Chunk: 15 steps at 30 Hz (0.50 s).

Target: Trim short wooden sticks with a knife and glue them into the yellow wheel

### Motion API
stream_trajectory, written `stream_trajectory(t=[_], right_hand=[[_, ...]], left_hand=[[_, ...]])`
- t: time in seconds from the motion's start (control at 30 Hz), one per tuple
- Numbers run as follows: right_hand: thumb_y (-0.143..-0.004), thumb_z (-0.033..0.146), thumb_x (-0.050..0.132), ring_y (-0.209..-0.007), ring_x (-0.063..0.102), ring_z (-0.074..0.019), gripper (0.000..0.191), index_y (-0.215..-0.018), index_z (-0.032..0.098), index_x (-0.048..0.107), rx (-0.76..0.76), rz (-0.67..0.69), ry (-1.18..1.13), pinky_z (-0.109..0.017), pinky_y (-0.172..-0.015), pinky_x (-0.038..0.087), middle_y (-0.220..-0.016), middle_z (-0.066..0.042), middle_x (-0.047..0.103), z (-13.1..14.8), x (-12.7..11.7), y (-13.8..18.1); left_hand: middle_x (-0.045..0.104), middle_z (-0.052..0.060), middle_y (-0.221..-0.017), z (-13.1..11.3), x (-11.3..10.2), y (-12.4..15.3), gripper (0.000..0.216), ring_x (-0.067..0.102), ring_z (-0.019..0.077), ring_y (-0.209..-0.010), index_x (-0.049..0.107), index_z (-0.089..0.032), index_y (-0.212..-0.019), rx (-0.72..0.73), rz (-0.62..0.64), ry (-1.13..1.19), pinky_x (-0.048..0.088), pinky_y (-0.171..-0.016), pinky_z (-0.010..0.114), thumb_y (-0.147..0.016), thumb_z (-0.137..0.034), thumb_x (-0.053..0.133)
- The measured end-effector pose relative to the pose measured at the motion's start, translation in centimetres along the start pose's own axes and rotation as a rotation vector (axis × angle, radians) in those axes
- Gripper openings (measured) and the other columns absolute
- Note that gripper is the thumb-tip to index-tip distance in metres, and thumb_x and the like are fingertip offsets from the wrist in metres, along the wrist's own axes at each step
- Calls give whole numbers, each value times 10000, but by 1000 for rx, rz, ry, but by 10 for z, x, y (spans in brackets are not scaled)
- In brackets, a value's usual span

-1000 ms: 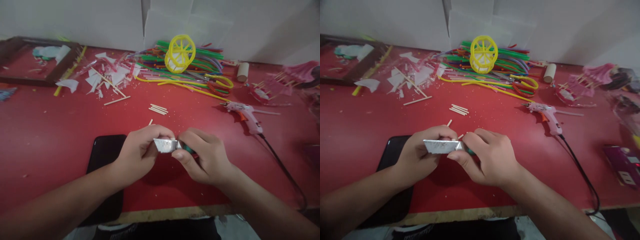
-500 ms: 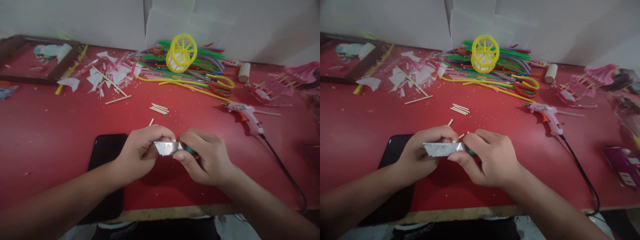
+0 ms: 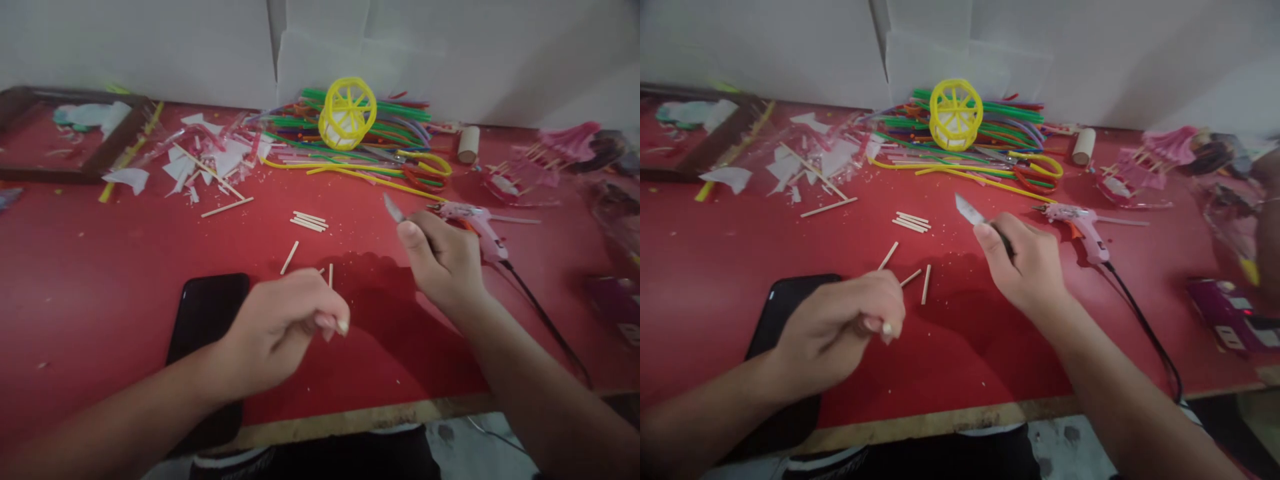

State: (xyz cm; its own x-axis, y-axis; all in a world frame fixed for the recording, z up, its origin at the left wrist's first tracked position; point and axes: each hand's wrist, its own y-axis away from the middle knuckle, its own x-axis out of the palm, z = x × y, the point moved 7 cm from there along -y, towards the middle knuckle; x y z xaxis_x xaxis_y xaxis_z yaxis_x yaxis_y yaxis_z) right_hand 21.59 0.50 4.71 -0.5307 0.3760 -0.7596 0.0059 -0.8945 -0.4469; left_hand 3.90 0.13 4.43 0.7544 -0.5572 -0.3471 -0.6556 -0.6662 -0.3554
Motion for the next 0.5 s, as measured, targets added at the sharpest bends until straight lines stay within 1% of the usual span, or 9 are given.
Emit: stream_trajectory(t=[0.03, 0.1, 0.13, 0.2, 0.27, 0.33, 0.4, 0.5], right_hand=[[-975, 455, 419, -481, 377, -90, 402, -655, 212, 446, 15, -33, -11, -255, -496, 266, -527, 48, 392, -2, -3, -1], [-970, 494, 409, -512, 436, -103, 392, -713, 211, 492, 3, -3, 3, -257, -512, 291, -571, 31, 478, -1, 3, -2], [-964, 513, 412, -547, 483, -117, 381, -759, 210, 520, 0, 24, 29, -261, -524, 309, -616, 16, 536, 1, 8, -2], [-949, 504, 444, -680, 585, -173, 325, -905, 203, 557, 18, 68, 109, -282, -576, 370, -783, -37, 644, -1, 19, -1], [-933, 409, 485, -849, 632, -246, 274, -1080, 183, 537, 47, 84, 173, -336, -667, 438, -986, -106, 677, -8, 28, 0], [-903, 293, 503, -957, 626, -293, 304, -1177, 162, 500, 53, 85, 205, -402, -762, 474, -1105, -154, 657, -16, 33, 0], [-876, 228, 511, -986, 613, -312, 301, -1167, 153, 520, 48, 87, 240, -447, -824, 482, -1106, -166, 648, -24, 36, -1], [-867, 214, 509, -957, 601, -319, 270, -1124, 152, 567, 44, 104, 317, -488, -839, 485, -1038, -164, 641, -32, 38, -2]], left_hand=[[618, 16, -646, 4, -3, 1, 244, 570, 122, -600, 583, -199, -735, -46, -51, 4, 474, -617, 245, -940, -135, 464], [646, 13, -683, 12, -8, 1, 205, 598, 116, -634, 603, -195, -831, -100, -146, 44, 491, -652, 233, -975, -186, 458], [663, 17, -715, 16, -9, 1, 185, 614, 116, -663, 610, -194, -869, -131, -167, 63, 498, -675, 233, -981, -201, 463], [688, 21, -770, 22, -10, 1, 143, 630, 113, -690, 606, -193, -904, -170, -209, 123, 505, -692, 231, -979, -222, 488], [707, 23, -809, 26, -10, 0, 104, 635, 109, -680, 593, -192, -912, -207, -236, 201, 507, -682, 234, -969, -233, 517], [725, 24, -836, 31, -9, -1, 77, 643, 109, -678, 581, -194, -924, -253, -249, 283, 506, -670, 234, -962, -245, 537], [740, 23, -833, 35, -8, -2, 69, 650, 110, -671, 568, -196, -930, -305, -253, 358, 503, -656, 233, -953, -261, 557], [752, 21, -795, 43, -8, -1, 107, 678, 130, -685, 552, -202, -966, -396, -276, 431, 506, -647, 242, -925, -286, 604]])
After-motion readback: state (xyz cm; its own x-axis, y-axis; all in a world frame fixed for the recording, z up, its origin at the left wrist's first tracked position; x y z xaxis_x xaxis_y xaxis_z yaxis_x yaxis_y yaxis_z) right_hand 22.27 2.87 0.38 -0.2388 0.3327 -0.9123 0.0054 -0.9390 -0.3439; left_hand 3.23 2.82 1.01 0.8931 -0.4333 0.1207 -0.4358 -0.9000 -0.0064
